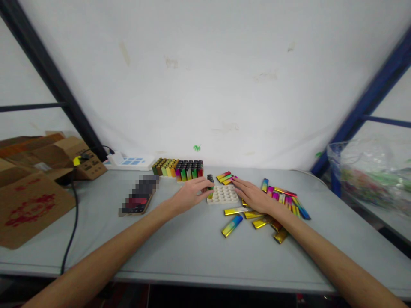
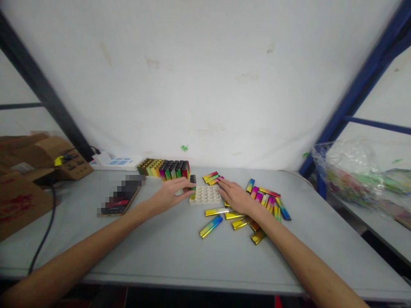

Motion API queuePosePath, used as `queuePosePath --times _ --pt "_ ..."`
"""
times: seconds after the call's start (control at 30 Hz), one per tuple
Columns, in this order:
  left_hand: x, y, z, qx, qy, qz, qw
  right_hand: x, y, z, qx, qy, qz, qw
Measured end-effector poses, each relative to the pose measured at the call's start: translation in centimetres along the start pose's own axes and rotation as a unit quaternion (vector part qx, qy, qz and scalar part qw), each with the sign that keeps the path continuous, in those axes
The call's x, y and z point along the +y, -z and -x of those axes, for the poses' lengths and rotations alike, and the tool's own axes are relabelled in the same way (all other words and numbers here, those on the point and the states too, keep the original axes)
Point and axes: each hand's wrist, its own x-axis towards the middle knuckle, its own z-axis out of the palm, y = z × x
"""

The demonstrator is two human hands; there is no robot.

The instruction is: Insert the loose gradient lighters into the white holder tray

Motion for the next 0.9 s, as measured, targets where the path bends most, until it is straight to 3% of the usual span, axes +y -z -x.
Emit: queuePosePath --times 0.17,0.27,0.5,0.63,0.73,0.9 --pt "0.3 -0.6 0.1 0.053 0.001 -0.015 0.998 0.8 0.3 -0.3 0.032 -0.026 0.055 0.998" --pt "0.5 -0.6 0.1 0.064 0.005 -0.019 0.998 1.5 0.7 -0.3 0.022 -0.051 0.096 0.994" --pt "0.6 -0.4 -0.1 0.060 -0.009 -0.030 0.998 2.9 1.8 0.5 0.018 -0.095 0.057 0.994" --pt "0.4 -0.3 -0.2 0.045 -0.019 -0.013 0.999 1.9 2.4 0.5 0.012 -0.130 0.049 0.990" --pt "0.3 -0.3 -0.1 0.044 -0.016 -0.015 0.999 0.4 2.9 0.2 0.053 -0.132 0.018 0.990" --pt "0.5 -0.3 -0.1 0.052 -0.024 -0.011 0.998 -0.8 3.6 -0.1 0.115 -0.179 -0.130 0.969"
